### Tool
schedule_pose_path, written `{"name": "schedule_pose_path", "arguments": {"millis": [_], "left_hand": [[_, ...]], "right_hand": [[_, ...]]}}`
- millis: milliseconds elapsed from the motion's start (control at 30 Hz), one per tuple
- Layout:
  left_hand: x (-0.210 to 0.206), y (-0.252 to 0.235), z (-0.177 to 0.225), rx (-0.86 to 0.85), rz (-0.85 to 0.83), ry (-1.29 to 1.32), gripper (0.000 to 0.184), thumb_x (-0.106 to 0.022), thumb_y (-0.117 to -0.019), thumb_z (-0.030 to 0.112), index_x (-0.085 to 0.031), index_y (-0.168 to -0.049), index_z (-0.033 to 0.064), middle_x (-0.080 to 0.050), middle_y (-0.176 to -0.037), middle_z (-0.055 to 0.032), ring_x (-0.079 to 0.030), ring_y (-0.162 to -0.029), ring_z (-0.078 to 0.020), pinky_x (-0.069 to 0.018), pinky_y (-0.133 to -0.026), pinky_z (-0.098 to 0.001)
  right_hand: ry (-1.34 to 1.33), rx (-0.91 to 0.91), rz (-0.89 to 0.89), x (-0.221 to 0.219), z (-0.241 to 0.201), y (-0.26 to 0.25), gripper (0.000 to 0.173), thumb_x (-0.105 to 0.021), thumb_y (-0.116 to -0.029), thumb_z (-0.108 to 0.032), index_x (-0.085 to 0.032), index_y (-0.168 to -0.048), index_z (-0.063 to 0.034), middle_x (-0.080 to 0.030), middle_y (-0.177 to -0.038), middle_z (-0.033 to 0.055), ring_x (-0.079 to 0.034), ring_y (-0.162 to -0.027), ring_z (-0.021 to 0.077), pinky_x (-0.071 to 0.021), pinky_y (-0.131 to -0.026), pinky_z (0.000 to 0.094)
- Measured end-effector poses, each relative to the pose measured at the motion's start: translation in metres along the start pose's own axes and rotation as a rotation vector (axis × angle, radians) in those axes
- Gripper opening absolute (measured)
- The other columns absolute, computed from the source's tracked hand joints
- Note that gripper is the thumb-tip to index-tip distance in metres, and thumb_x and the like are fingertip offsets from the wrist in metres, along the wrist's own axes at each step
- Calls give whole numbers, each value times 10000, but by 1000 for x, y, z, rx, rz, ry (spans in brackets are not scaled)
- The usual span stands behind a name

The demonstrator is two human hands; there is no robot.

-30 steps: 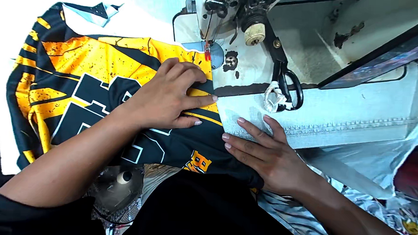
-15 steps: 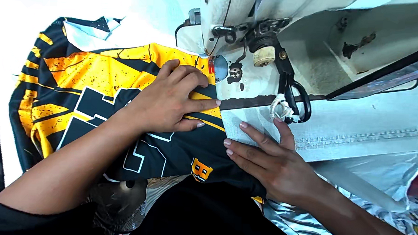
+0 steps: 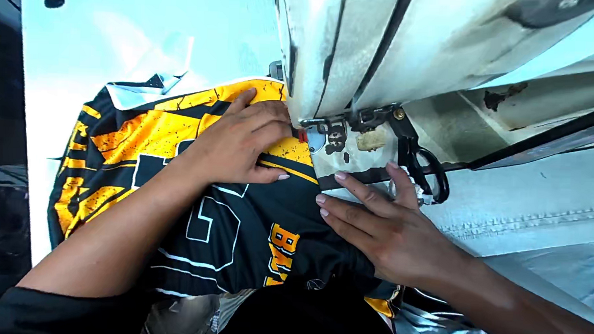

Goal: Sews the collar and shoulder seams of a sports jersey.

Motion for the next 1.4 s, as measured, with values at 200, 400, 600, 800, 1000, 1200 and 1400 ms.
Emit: {"name": "schedule_pose_path", "arguments": {"millis": [200, 400, 600, 800, 1000, 1200, 1400], "left_hand": [[0, -14, -25, 13, -69, -31, 627, -492, -948, 672, -674, -1339, 217, -602, -1366, -173, -524, -1349, -361, -303, -1125, -694], [-4, -24, -54, 14, -90, -23, 642, -430, -951, 717, -711, -1278, 241, -558, -1428, -205, -460, -1407, -403, -258, -1136, -725], [-22, -29, -101, 41, -98, -92, 668, -399, -903, 818, -652, -1338, 378, -443, -1559, -158, -353, -1493, -366, -237, -1155, -723], [32, -30, -34, 282, -147, -273, 541, -452, -1014, 526, -657, -1366, 169, -485, -1513, -255, -421, -1424, -488, -322, -1072, -742], [27, 107, 88, 723, -142, -146, 743, -496, -941, 688, -613, -1411, 125, -590, -1401, -221, -581, -1272, -449, -483, -931, -704], [88, 149, -1, 825, -188, -303, 591, -620, -1007, 412, -532, -1458, 40, -414, -1495, -393, -337, -1371, -678, -229, -1004, -888], [47, 23, 165, 636, 65, -38, 437, -664, -877, 223, -684, -1277, 48, -663, -1197, -185, -650, -1085, -371, -561, -824, -542]], "right_hand": [[31, 11, -3, 2, 11, -19, 424, -467, -944, -65, -707, -1288, -125, -616, -1460, 4, -374, -1507, 319, -170, -1123, 795], [59, 26, -24, 4, 25, -38, 381, -505, -943, -104, -726, -1251, -138, -633, -1435, 17, -434, -1464, 350, -193, -1099, 809], [117, 55, -10, 2, 39, -55, 373, -503, -959, -144, -726, -1258, -146, -644, -1415, 36, -556, -1328, 336, -319, -1095, 675], [152, -62, -38, 10, 32, -55, 399, -505, -983, -93, -647, -1355, -76, -606, -1427, 121, -561, -1270, 367, -425, -968, 564], [-42, -354, 54, 7, -11, 10, 441, -482, -1053, -407, -703, -980, -32, -666, -944, 163, -674, -893, 360, -565, -682, 478], [-1206, -574, 155, 20, 4, 18, 196, -585, -979, -105, -505, -1150, -159, -638, -719, -39, -612, -572, 43, -536, -529, 192], [-408, -379, 228, 50, -30, 13, 370, -662, -963, -381, -697, -1111, -44, -691, -904, 56, -679, -796, 172, -580, -671, 352]]}}
Point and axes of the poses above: each hand's wrist, its own y-axis away from the middle knuckle, its own x-axis out of the back of the hand, z = x × y, the point moved 7 cm from there along -y, towards the middle knuckle
